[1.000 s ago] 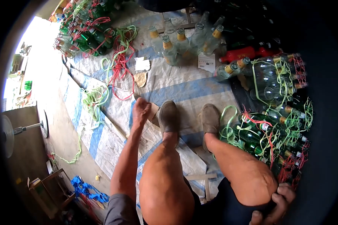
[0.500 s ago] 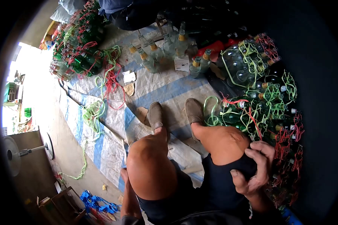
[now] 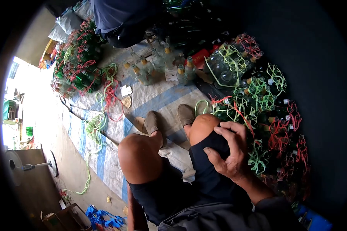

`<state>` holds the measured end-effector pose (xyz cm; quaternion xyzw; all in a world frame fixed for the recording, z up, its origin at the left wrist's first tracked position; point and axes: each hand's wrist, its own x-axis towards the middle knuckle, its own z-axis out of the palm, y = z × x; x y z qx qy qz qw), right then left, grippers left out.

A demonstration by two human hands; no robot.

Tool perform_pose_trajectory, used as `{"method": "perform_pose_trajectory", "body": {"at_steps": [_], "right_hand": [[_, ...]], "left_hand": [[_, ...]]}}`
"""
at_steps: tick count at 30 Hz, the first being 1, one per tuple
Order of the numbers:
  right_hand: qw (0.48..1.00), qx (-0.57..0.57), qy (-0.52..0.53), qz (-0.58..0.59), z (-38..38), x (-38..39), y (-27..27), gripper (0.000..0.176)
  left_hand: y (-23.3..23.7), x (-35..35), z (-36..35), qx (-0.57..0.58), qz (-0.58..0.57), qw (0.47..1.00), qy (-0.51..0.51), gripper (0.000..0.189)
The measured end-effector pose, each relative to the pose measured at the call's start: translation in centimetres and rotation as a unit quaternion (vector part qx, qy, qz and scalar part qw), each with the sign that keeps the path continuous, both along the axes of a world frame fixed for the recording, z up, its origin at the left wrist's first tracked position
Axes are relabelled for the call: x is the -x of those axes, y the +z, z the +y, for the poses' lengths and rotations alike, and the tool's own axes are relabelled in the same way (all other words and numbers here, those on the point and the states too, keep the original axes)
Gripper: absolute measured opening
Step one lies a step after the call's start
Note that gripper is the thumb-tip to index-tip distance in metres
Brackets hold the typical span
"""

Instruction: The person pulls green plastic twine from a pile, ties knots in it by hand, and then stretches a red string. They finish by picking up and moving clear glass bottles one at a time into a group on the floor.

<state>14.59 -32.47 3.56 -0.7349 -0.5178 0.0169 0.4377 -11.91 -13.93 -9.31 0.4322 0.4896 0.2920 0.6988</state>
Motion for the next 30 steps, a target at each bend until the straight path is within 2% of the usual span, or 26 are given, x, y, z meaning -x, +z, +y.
{"method": "perform_pose_trajectory", "body": {"at_steps": [3, 6, 7, 8, 10, 12, 16, 17, 20, 21, 25, 30], "right_hand": [[1.0, -0.004, -0.011, -0.015, -0.9, 0.3, 0.0, 0.053], [1.0, -0.021, -0.014, -0.018, -2.0, 0.3, 0.1, 0.055], [0.999, -0.019, -0.015, -0.028, -2.6, 0.4, 0.4, 0.055], [0.999, -0.018, -0.015, -0.039, -3.2, 0.4, 0.7, 0.056], [0.999, -0.013, -0.012, -0.041, -4.8, 0.5, 0.7, 0.057], [0.999, 0.006, -0.012, -0.04, -6.8, 0.7, 0.7, 0.058], [0.999, 0.047, -0.001, -0.023, -10.1, 1.0, -0.7, 0.051], [0.999, 0.033, -0.01, -0.034, -10.2, 1.1, -0.6, 0.042], [0.999, 0.03, -0.01, -0.004, -10.4, 1.2, -1.2, 0.033], [1.0, 0.018, -0.011, -0.011, -10.1, 1.2, -1.0, 0.022], [1.0, 0.011, 0.002, 0.009, -9.7, 1.0, -0.8, 0.013], [0.991, 0.08, 0.075, 0.073, -10.9, 0.4, 0.7, 0.013]], "left_hand": [[4.4, 1.3, -0.6, -0.059, 0.014, 0.997, 0.057, 0.025], [6.6, 3.9, -0.4, -0.141, 0.08, 0.981, 0.106, 0.026], [6.4, 4.5, 0.0, -0.175, 0.093, 0.974, 0.107, 0.026], [8.7, 3.8, -0.6, -0.228, 0.116, 0.963, 0.09, 0.023], [11.9, 3.1, -2.1, -0.351, 0.218, 0.909, 0.059, 0.022], [13.3, 3.1, -3.9, -0.358, 0.216, 0.906, 0.058, 0.022], [12.0, 4.7, -6.8, -0.36, 0.174, 0.915, 0.059, 0.026], [12.4, 4.6, -7.6, -0.365, 0.18, 0.912, 0.048, 0.028], [11.3, 5.6, -9.5, -0.386, 0.187, 0.902, 0.053, 0.029], [11.1, 5.9, -10.0, -0.398, 0.192, 0.896, 0.044, 0.029], [10.3, 6.9, -11.5, -0.409, 0.224, 0.883, 0.062, 0.031], [10.1, 7.0, -12.0, -0.401, 0.207, 0.889, 0.075, 0.032]]}}
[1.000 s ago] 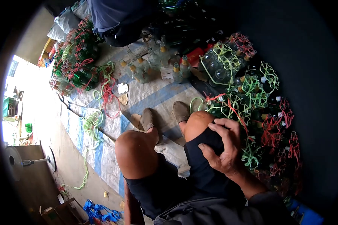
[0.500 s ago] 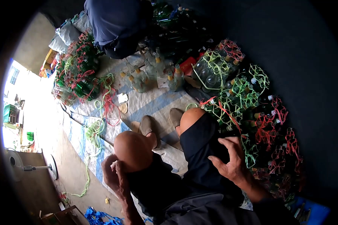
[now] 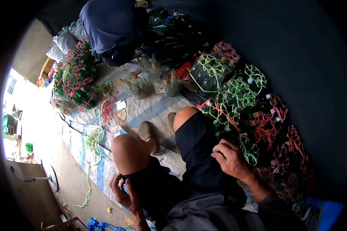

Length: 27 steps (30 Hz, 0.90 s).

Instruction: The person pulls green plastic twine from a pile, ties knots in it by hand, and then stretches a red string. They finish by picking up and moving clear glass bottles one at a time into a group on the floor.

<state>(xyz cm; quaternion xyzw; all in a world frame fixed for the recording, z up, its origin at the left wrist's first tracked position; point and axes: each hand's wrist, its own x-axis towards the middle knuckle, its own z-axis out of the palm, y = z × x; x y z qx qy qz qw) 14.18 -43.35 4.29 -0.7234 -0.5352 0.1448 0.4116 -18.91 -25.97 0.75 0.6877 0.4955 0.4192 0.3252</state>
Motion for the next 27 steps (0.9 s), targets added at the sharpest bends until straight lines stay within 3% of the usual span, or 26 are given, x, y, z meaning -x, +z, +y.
{"method": "perform_pose_trajectory", "body": {"at_steps": [7, 14, 18, 20, 24, 27], "right_hand": [[0.965, 0.217, 0.102, 0.105, -5.1, 0.2, 1.1, 0.01], [0.933, 0.316, 0.129, 0.116, -9.3, 0.8, 1.7, 0.013], [0.919, 0.35, 0.127, 0.126, -10.4, 0.5, 0.3, 0.02], [0.932, 0.316, 0.116, 0.134, -10.7, 0.1, -0.8, 0.019], [0.93, 0.312, 0.086, 0.175, -9.3, -1.8, 0.6, 0.018], [0.964, 0.242, 0.054, 0.097, -7.4, -4.2, 2.6, 0.02]], "left_hand": [[0.0, 1.4, -0.3, 0.009, -0.013, 1.0, -0.01, 0.03], [1.0, 1.8, -0.6, -0.038, 0.013, 0.999, -0.034, 0.029], [2.2, 0.3, -0.2, -0.066, 0.02, 0.997, -0.029, 0.026], [3.4, -1.3, 0.0, -0.086, 0.027, 0.995, -0.031, 0.025], [6.0, -5.9, 0.9, -0.107, -0.014, 0.991, -0.081, 0.023], [9.6, -9.6, 1.1, -0.159, 0.082, 0.976, -0.123, 0.028]]}}
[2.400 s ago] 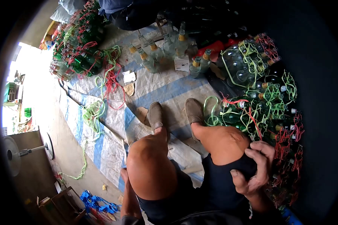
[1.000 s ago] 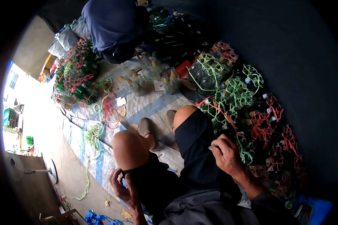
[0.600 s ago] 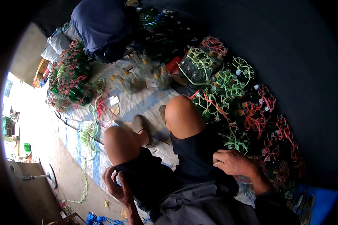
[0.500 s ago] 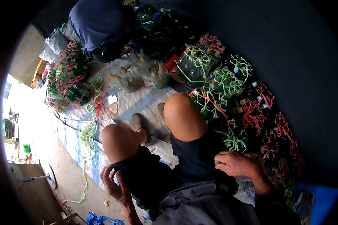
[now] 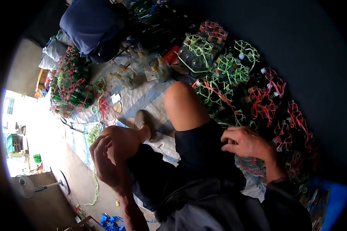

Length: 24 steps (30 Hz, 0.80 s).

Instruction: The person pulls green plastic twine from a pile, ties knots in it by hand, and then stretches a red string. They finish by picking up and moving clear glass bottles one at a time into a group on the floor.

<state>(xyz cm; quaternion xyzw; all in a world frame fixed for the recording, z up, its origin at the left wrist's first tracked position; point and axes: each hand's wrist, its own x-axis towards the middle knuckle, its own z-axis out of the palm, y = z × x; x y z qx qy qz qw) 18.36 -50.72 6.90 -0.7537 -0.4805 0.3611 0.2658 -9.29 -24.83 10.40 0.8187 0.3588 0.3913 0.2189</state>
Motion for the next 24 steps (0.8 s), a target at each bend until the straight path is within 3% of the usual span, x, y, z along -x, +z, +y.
{"method": "perform_pose_trajectory", "body": {"at_steps": [5, 11, 12, 16, 20, 24], "right_hand": [[0.969, -0.216, -0.043, -0.115, 5.3, -0.8, 0.2, 0.017], [0.876, -0.414, -0.043, -0.245, 15.6, 0.0, -0.7, 0.031], [0.855, -0.399, -0.051, -0.327, 17.5, 0.0, -2.5, 0.03], [0.847, -0.427, -0.106, -0.299, 21.0, 0.5, -3.4, 0.026], [0.876, -0.384, -0.056, -0.288, 21.0, 0.3, -4.4, 0.022], [0.897, -0.35, -0.061, -0.262, 20.6, 0.8, -3.3, 0.026]], "left_hand": [[1.6, -3.1, 2.6, -0.019, 0.027, 0.996, -0.085, 0.027], [-1.1, -4.4, 8.2, 0.036, 0.156, 0.985, -0.064, 0.019], [-1.3, -4.3, 8.4, 0.036, 0.177, 0.981, -0.066, 0.016], [-0.4, -4.4, 8.5, 0.116, 0.254, 0.96, -0.028, 0.018], [0.4, -4.7, 8.1, 0.128, 0.331, 0.934, 0.04, 0.024], [0.4, -4.8, 8.2, 0.148, 0.318, 0.934, 0.066, 0.028]]}}
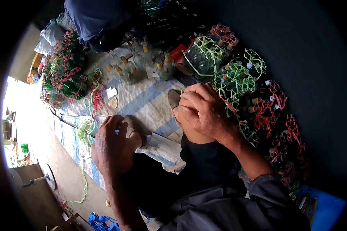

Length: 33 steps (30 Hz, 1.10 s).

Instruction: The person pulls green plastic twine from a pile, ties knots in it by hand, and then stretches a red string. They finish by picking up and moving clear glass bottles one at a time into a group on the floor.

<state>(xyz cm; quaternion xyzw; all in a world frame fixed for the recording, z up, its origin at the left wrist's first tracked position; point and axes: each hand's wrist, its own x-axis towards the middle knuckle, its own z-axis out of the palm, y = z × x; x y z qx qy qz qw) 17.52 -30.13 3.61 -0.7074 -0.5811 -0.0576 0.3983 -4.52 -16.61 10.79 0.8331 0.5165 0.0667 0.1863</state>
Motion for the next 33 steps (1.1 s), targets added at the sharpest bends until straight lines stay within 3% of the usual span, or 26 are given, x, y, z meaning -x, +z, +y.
{"method": "perform_pose_trajectory", "body": {"at_steps": [2, 5, 33], "right_hand": [[1.0, 0.005, -0.005, 0.006, 0.1, 0.2, -0.1, 0.026], [1.0, 0.006, 0.001, 0.004, 0.2, 0.3, 0.0, 0.026], [1.0, 0.003, -0.011, -0.006, 0.0, 0.8, -0.7, 0.028]], "left_hand": [[0.2, 0.0, 0.4, 0.031, -0.006, 0.999, 0.017, 0.038], [-0.9, 0.7, 0.7, -0.014, 0.003, 0.999, -0.031, 0.023], [-1.3, 1.6, 0.6, -0.029, -0.003, 0.999, -0.034, 0.024]]}}
